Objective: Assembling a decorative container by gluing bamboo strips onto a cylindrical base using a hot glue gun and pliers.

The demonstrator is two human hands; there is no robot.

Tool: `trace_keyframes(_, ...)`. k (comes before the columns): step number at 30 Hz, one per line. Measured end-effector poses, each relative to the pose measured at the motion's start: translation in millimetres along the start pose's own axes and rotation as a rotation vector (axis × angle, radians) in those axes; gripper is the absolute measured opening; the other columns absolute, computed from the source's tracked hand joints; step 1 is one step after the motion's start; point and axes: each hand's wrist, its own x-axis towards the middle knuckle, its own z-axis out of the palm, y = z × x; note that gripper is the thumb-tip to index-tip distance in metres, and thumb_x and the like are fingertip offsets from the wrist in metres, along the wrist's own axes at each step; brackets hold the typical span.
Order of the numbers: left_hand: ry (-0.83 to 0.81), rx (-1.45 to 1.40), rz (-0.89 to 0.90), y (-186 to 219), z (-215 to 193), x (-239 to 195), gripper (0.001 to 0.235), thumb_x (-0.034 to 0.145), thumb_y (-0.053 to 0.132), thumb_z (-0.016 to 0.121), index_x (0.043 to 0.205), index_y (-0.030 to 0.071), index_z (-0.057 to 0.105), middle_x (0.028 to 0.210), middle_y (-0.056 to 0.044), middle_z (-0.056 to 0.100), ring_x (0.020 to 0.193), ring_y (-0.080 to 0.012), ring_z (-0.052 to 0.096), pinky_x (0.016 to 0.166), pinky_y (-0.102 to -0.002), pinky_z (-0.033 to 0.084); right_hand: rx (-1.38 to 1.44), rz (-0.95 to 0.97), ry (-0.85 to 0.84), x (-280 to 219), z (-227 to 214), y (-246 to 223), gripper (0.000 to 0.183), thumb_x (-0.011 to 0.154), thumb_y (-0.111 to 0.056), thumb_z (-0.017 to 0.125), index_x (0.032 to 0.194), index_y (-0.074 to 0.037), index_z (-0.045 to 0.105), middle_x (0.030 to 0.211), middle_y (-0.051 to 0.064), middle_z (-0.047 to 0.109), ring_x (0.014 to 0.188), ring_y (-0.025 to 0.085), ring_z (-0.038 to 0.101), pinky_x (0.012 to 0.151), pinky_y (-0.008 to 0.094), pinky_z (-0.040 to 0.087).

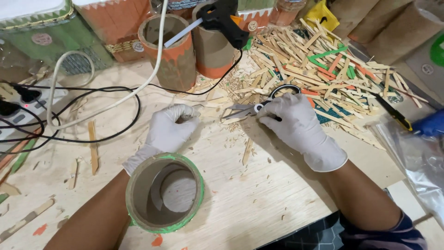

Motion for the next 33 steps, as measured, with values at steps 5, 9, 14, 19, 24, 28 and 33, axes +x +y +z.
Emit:
trace_keyframes(5,-0.026,0.055,0.007,5,-2,0,0.013,0.077,0.02,0.081,0.09,0.019,0.081,0.081,-0.004,0.075,0.079,-0.0156,0.07,0.074,-0.032,0.057,-0.073,0.145,0.08,-1,-9,25,0.008,0.09,-0.027,0.079,0.098,-0.023,0.078,0.084,-0.001,0.075,0.089,0.023,0.071,0.082,0.037,0.053)
trace_keyframes(9,-0.034,0.057,0.019,14,0,-5,0.013,0.078,0.02,0.081,0.091,0.017,0.082,0.081,-0.005,0.076,0.079,-0.0161,0.07,0.073,-0.032,0.056,-0.027,0.392,0.067,3,-22,32,0.01,0.1,-0.033,0.074,0.105,-0.026,0.079,0.092,-0.005,0.075,0.098,0.019,0.071,0.086,0.034,0.052)
trace_keyframes(14,-0.058,0.098,0.056,1,4,1,0.014,0.076,0.021,0.083,0.09,0.016,0.082,0.083,-0.006,0.077,0.081,-0.02,0.072,0.074,-0.033,0.057,0.005,0.403,-0.01,24,-20,45,0.015,0.102,-0.03,0.07,0.106,-0.019,0.079,0.097,0.004,0.075,0.105,0.028,0.068,0.093,0.041,0.049)
trace_keyframes(19,-0.08,0.143,0.14,-8,1,6,0.017,0.07,0.019,0.081,0.088,0.018,0.081,0.082,-0.006,0.076,0.086,-0.0233,0.073,0.078,-0.033,0.057,0.004,0.372,-0.077,56,-1,56,0.023,0.101,-0.037,0.07,0.108,-0.018,0.08,0.106,0.009,0.073,0.116,0.034,0.061,0.106,0.047,0.042)
trace_keyframes(24,-0.083,0.197,0.208,-6,-1,6,0.018,0.07,0.022,0.08,0.087,0.017,0.079,0.082,-0.006,0.074,0.088,-0.0262,0.073,0.078,-0.036,0.058,0.141,0.242,-0.031,86,38,44,0.011,0.099,-0.03,0.074,0.1,-0.022,0.081,0.096,-0.001,0.074,0.102,0.023,0.062,0.098,0.037,0.04)
trace_keyframes(28,-0.078,0.167,0.217,-9,-1,4,0.019,0.069,0.022,0.079,0.087,0.017,0.079,0.082,-0.006,0.074,0.088,-0.0256,0.073,0.079,-0.036,0.058,0.173,0.196,-0.047,86,55,38,0.016,0.088,-0.032,0.082,0.098,-0.02,0.081,0.098,0.004,0.076,0.103,0.028,0.063,0.097,0.036,0.044)
trace_keyframes(33,-0.091,0.185,0.192,4,-6,0,0.015,0.069,0.03,0.08,0.084,0.024,0.079,0.08,0.0,0.074,0.087,-0.0203,0.072,0.079,-0.032,0.058,-0.15,0.058,-0.053,77,61,60,0.022,0.076,-0.05,0.086,0.087,-0.033,0.078,0.088,-0.009,0.072,0.094,0.019,0.065,0.084,0.033,0.05)
